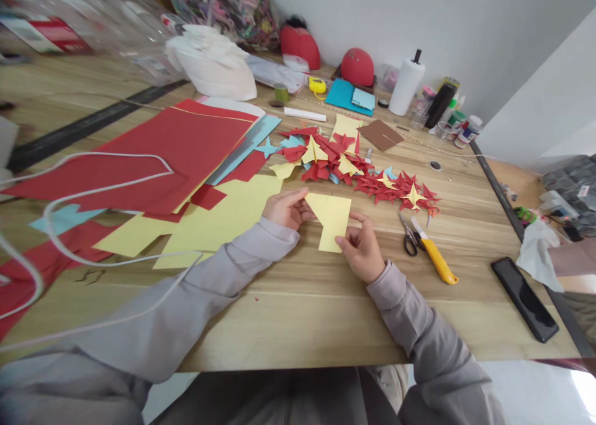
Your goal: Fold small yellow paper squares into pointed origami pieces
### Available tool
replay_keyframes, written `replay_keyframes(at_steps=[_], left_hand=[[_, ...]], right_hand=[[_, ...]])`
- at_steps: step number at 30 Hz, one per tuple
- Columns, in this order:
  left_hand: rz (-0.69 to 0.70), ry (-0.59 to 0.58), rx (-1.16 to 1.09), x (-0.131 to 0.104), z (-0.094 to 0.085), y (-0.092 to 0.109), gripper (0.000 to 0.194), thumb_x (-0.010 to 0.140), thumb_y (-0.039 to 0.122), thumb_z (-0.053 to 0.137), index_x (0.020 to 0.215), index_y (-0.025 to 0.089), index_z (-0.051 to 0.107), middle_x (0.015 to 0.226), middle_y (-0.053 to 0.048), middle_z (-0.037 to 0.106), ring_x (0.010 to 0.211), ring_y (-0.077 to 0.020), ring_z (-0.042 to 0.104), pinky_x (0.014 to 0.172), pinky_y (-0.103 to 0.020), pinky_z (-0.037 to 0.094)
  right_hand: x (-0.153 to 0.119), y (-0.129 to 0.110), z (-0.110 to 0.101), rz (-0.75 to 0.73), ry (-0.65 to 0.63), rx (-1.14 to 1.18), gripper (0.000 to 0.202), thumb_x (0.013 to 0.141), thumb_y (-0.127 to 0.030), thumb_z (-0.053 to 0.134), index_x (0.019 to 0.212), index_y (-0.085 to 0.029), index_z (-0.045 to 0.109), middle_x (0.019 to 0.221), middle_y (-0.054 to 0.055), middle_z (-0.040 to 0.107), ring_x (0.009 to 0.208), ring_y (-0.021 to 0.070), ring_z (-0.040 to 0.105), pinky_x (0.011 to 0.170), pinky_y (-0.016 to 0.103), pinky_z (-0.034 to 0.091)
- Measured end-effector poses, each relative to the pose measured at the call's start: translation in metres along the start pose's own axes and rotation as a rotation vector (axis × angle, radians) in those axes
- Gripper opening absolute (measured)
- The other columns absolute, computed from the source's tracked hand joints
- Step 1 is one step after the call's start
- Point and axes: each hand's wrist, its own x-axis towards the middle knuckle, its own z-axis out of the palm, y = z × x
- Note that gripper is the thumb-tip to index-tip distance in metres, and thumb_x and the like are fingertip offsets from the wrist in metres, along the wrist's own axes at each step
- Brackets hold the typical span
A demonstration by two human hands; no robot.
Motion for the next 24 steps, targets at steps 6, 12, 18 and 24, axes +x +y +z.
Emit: replay_keyframes(at_steps=[6,12,18,24], left_hand=[[-0.062,0.014,-0.055,-0.002,0.003,0.000,0.029,0.070,0.041,0.061,0.061,0.013,0.059,0.048,-0.002,0.058,0.047,-0.0150,0.058,0.044,-0.026,0.050],[-0.065,-0.302,0.163,-0.024,0.008,-0.022,0.033,0.044,0.031,0.080,0.068,0.012,0.067,0.067,-0.006,0.069,0.068,-0.0204,0.065,0.065,-0.031,0.053],[0.045,-0.333,0.297,-0.029,0.007,-0.031,0.026,0.054,0.030,0.076,0.073,0.013,0.071,0.080,-0.008,0.071,0.078,-0.0212,0.065,0.073,-0.032,0.051],[-0.138,-0.241,0.134,-0.025,0.009,-0.026,0.029,0.050,0.030,0.078,0.070,0.011,0.068,0.066,-0.005,0.069,0.058,-0.0205,0.064,0.050,-0.032,0.052]], right_hand=[[0.000,0.004,-0.001,0.005,0.017,-0.027,0.048,0.074,-0.033,0.061,0.112,-0.022,0.032,0.053,-0.011,0.043,0.043,0.0070,0.040,0.043,0.020,0.033],[0.001,0.004,-0.003,-0.017,0.035,-0.042,0.046,0.075,-0.032,0.061,0.110,-0.022,0.034,0.053,-0.011,0.041,0.044,0.0071,0.040,0.044,0.020,0.033],[0.000,0.003,-0.004,-0.016,0.046,-0.136,0.034,0.078,-0.034,0.056,0.104,-0.020,0.040,0.051,-0.010,0.040,0.042,0.0069,0.040,0.043,0.020,0.032],[-0.002,0.001,-0.015,-0.037,0.207,-0.511,0.021,0.082,-0.037,0.047,0.091,-0.018,0.052,0.050,-0.006,0.047,0.044,0.0095,0.046,0.046,0.022,0.036]])
